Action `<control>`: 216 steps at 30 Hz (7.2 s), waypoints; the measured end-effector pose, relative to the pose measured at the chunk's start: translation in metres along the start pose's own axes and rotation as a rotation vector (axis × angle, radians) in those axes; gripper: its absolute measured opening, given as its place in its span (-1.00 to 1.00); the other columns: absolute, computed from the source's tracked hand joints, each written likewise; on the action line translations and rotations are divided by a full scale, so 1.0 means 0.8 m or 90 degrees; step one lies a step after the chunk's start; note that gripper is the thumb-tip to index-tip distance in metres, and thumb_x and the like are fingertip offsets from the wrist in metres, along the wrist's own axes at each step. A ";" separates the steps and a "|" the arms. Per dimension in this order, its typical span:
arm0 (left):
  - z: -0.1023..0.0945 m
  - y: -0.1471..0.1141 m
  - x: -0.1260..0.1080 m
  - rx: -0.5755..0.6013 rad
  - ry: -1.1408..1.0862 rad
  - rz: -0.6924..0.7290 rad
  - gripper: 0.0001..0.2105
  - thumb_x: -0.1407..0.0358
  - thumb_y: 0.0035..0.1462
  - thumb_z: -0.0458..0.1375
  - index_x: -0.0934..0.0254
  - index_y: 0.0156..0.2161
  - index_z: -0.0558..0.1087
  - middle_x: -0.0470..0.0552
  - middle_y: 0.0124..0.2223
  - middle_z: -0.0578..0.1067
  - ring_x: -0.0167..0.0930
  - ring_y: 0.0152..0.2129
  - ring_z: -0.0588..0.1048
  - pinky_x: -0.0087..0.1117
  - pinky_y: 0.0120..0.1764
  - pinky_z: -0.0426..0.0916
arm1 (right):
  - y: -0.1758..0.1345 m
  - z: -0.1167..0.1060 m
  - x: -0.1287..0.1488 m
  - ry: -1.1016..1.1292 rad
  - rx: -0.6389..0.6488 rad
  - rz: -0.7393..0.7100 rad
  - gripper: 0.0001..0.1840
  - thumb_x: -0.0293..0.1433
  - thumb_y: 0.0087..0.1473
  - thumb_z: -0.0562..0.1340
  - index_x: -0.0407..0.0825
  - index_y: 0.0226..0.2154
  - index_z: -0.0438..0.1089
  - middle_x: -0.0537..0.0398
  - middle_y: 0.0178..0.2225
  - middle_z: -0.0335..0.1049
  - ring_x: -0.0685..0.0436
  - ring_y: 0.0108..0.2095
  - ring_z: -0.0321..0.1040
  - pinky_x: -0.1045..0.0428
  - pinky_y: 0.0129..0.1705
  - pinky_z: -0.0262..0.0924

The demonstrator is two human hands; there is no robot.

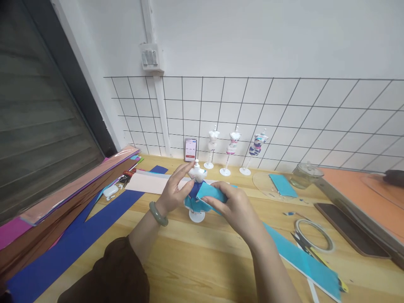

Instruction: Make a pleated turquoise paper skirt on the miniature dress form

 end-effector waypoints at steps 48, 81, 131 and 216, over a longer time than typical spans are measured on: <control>-0.002 -0.010 -0.088 0.131 -0.037 -0.353 -0.81 0.34 0.13 0.06 0.16 -0.12 0.35 -0.16 -0.44 0.40 -0.49 -0.58 0.41 -0.42 -0.39 0.45 | -0.030 0.023 0.069 -0.247 -0.371 -0.176 -0.68 -0.46 0.25 0.02 -0.10 0.05 0.17 0.11 -0.51 0.40 -0.01 -0.56 0.30 0.08 -0.51 0.12; -0.082 0.004 -0.086 -0.132 -0.193 -0.303 -0.73 0.33 0.06 0.18 0.31 -0.10 0.38 -0.09 -0.41 0.53 -0.47 -0.53 0.53 -0.47 -0.40 0.51 | -0.122 -0.042 -0.078 0.195 0.266 0.329 -0.64 -0.09 -0.11 0.32 -0.05 -0.43 0.38 0.15 -0.46 0.32 -0.04 -0.43 0.25 0.07 -0.39 0.15; -0.015 -0.017 -0.066 0.372 -0.002 -0.393 -0.86 0.23 -0.01 0.16 0.25 -0.37 0.47 -0.05 -0.44 0.54 -0.35 -0.45 0.52 -0.44 -0.45 0.26 | -0.016 0.014 -0.003 0.265 0.128 0.089 -0.64 -0.07 0.08 0.19 -0.02 -0.42 0.42 0.10 -0.42 0.41 -0.06 -0.38 0.31 0.02 -0.32 0.24; 0.037 -0.005 -0.017 0.189 -0.270 -0.356 -0.83 0.26 0.16 0.05 0.31 -0.22 0.39 -0.04 -0.31 0.41 -0.42 -0.35 0.37 -0.43 -0.29 0.25 | -0.015 -0.023 0.006 0.067 -0.001 0.085 -0.62 -0.05 0.04 0.22 -0.01 -0.54 0.41 0.16 -0.59 0.32 0.03 -0.58 0.18 0.10 -0.57 0.06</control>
Point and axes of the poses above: each hand's wrist, its own y-axis towards the middle knuckle, its own z-axis out of the palm, x = y × z, the point moved 4 cm from there along y, towards the middle knuckle
